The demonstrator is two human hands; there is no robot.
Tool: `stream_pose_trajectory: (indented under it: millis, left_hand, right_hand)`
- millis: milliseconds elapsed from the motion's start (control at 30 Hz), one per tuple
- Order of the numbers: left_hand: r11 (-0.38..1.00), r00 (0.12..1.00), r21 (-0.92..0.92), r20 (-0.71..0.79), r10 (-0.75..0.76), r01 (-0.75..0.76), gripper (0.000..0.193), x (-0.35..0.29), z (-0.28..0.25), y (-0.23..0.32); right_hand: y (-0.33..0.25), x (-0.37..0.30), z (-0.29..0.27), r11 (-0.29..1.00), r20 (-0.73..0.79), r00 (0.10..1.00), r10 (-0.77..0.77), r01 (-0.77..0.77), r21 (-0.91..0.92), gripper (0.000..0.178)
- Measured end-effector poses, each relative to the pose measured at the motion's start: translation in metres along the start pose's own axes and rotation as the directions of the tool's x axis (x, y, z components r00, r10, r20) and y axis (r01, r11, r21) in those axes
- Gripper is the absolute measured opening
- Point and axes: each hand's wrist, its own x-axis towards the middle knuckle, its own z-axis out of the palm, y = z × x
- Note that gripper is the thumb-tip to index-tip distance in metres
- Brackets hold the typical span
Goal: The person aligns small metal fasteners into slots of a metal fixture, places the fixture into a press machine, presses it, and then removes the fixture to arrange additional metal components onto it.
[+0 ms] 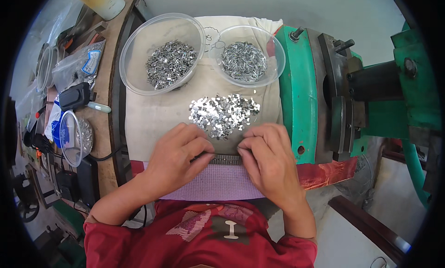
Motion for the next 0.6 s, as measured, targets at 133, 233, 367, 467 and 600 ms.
stream_pose_trajectory:
  millis: [133, 233, 367, 467, 600]
  left_hand:
    - [0.997, 0.998, -0.047, 0.021, 0.064, -0.063, 0.016, 0.002, 0.011, 0.008]
    - [0.994, 0.994, -0.044, 0.040, 0.103, -0.101, 0.016, 0.004, 0.022, 0.013]
    - [0.989, 0.989, 0.012, 0.031, 0.145, -0.145, 0.016, 0.004, 0.033, 0.014]
    - [0.988, 0.989, 0.054, 0.039, 0.140, -0.142, 0.015, 0.004, 0.035, 0.014]
    - [0.989, 0.991, 0.079, 0.037, 0.126, -0.128, 0.015, 0.002, 0.033, 0.011]
  right_hand:
    - [-0.004, -0.011, -0.004, 1.000, 0.055, 0.998, 0.016, -0.017, 0.016, 0.022]
    - [-0.004, -0.017, -0.002, 0.999, 0.052, 0.998, 0.029, -0.031, 0.024, 0.022]
    - [-0.005, -0.022, 0.002, 0.998, 0.060, 0.997, 0.045, -0.047, 0.039, 0.023]
    - [-0.004, -0.024, 0.004, 0.998, 0.077, 0.996, 0.043, -0.046, 0.041, 0.024]
    - [-0.004, -0.026, 0.007, 0.999, 0.093, 0.995, 0.040, -0.041, 0.016, 0.025]
